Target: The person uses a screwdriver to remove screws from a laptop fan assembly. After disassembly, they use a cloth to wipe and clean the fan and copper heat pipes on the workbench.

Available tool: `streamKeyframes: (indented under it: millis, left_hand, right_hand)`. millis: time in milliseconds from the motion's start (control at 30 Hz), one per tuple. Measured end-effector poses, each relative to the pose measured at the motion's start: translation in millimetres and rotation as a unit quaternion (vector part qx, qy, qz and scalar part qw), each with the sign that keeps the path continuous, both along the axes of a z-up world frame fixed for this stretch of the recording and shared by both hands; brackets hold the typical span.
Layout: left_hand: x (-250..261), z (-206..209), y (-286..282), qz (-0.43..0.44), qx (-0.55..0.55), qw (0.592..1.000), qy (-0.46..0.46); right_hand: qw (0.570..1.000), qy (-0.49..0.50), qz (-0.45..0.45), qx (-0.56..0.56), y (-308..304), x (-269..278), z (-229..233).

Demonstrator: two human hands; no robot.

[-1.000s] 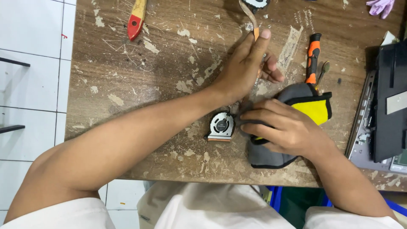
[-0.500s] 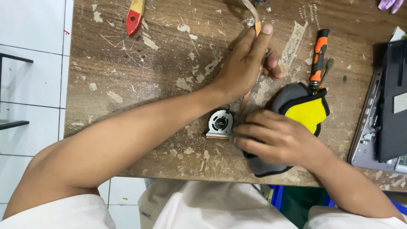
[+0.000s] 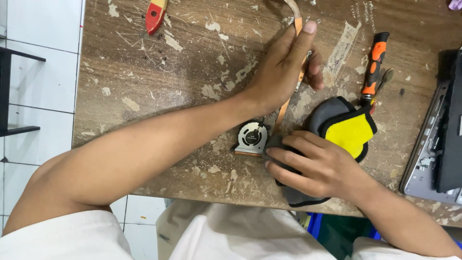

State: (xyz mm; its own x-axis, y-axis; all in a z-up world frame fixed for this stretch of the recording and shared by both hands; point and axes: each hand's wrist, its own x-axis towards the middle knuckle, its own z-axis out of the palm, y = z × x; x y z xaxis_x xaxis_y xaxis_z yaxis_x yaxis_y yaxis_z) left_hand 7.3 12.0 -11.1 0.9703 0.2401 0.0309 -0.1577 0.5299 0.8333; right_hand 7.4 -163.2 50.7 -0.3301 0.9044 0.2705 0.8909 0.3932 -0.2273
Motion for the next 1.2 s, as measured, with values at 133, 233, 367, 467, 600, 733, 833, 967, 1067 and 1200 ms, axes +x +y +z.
streamKeyframes:
  millis: [133, 233, 367, 467, 600, 733, 833, 967, 1067, 1200]
  left_hand:
    - [-0.5, 0.5, -0.9, 0.012, -0.001, 1.0, -0.024]
    - [-1.9, 5.2, -0.7, 0.022, 0.016, 0.999, -0.024]
    - [-1.3, 5.0, -4.5, 0.045, 0.025, 0.999, -0.016]
    - [-0.3, -2.0, -6.9, 0.039, -0.014, 0.998, -0.045]
    - [-6.2, 8.2, -2.7, 0.047, 0.051, 0.997, -0.021]
    - [-6.1, 3.7, -6.2, 0.027, 0.003, 0.999, -0.042]
    - [-3.6, 3.5, -4.6, 0.027, 0.014, 0.999, -0.04]
    - [0.3, 3.4, -2.8, 0.015, 0.054, 0.997, -0.048]
    - [3.1, 3.8, 1.8, -0.039, 0.119, 0.992, 0.029]
    - [-6.9, 18.6, 7.7, -0.059, 0.331, 0.941, 0.038]
  right_hand:
    - [0.998, 0.062, 0.012, -0.026, -4.1, -2.0, -2.2]
    - [0.995, 0.096, -0.016, -0.012, -12.9, -1.2, -0.8]
    - [0.992, 0.073, -0.097, 0.047, -13.8, -8.1, -11.2]
    - [0.993, 0.075, -0.092, 0.012, 3.5, -10.7, -13.2]
    - [0.997, 0.053, -0.053, -0.02, 2.8, -8.9, -7.9]
    - [0.995, 0.096, 0.015, -0.034, 1.9, -7.2, -2.1]
    - [0.986, 0.163, 0.035, -0.028, 0.3, 1.1, -3.0]
    - [0.978, 0.182, -0.024, 0.103, -17.0, 21.3, -16.6]
    - [0.965, 0.166, -0.094, 0.181, -62.8, 60.7, -52.9]
    - [0.938, 0.162, -0.207, 0.226, -76.7, 83.1, -51.1]
